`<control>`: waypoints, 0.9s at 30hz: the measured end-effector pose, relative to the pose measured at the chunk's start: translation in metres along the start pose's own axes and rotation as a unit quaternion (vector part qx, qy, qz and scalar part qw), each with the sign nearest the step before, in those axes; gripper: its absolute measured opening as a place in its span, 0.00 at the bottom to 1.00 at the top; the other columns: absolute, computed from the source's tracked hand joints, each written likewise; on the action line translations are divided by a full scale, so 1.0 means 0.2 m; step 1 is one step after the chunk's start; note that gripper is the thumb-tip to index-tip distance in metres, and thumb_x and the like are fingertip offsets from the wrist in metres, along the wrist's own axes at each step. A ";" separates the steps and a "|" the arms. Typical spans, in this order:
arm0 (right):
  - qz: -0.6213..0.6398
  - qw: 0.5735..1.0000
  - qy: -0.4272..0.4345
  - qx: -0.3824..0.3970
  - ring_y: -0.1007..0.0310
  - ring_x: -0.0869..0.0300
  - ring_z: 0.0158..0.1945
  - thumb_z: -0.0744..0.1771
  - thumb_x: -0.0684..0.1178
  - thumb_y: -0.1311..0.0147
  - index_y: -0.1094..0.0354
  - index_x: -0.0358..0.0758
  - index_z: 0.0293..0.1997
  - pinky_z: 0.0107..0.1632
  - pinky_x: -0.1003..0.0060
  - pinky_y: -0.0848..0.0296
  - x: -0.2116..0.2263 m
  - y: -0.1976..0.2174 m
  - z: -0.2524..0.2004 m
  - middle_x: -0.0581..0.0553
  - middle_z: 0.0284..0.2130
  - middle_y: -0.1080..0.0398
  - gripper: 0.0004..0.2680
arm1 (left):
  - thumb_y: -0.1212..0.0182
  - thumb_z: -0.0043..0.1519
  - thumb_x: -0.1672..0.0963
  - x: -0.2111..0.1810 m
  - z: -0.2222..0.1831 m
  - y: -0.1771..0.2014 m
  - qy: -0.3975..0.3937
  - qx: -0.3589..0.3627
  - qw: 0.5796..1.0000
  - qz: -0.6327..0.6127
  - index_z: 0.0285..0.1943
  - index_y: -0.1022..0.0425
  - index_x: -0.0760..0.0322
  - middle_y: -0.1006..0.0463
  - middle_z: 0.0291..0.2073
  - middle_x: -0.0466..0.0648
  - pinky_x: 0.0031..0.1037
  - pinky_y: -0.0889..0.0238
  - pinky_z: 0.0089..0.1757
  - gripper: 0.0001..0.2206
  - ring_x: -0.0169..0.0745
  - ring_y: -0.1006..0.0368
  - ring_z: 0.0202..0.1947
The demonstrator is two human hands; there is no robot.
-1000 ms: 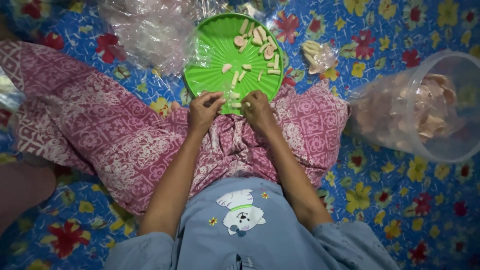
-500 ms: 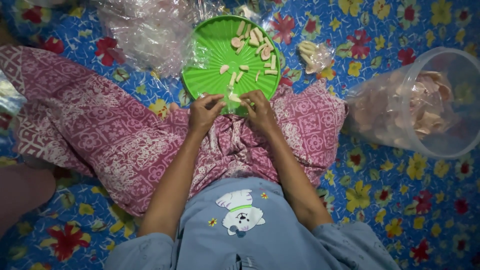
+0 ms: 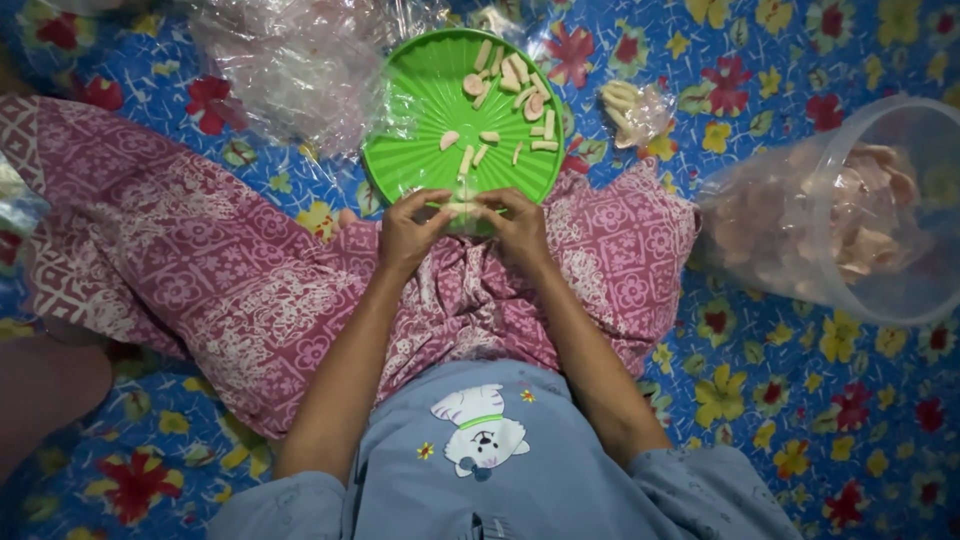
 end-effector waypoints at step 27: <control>0.177 0.980 -0.069 0.055 0.32 0.66 0.33 0.67 0.44 0.54 0.43 0.40 0.44 0.37 0.72 0.34 0.17 -0.07 0.02 0.45 0.33 0.28 0.04 | 0.36 0.55 0.59 -0.12 0.01 0.02 0.061 -0.013 0.998 -0.021 0.45 0.23 0.56 0.23 0.34 0.50 0.30 0.35 0.42 0.10 0.43 0.26 0.38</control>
Point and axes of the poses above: each hand's wrist, its own z-axis towards the middle knuckle, its own y-axis out of the back of the hand, x = y × z, the point moved 6 cm from there along z, towards the middle knuckle
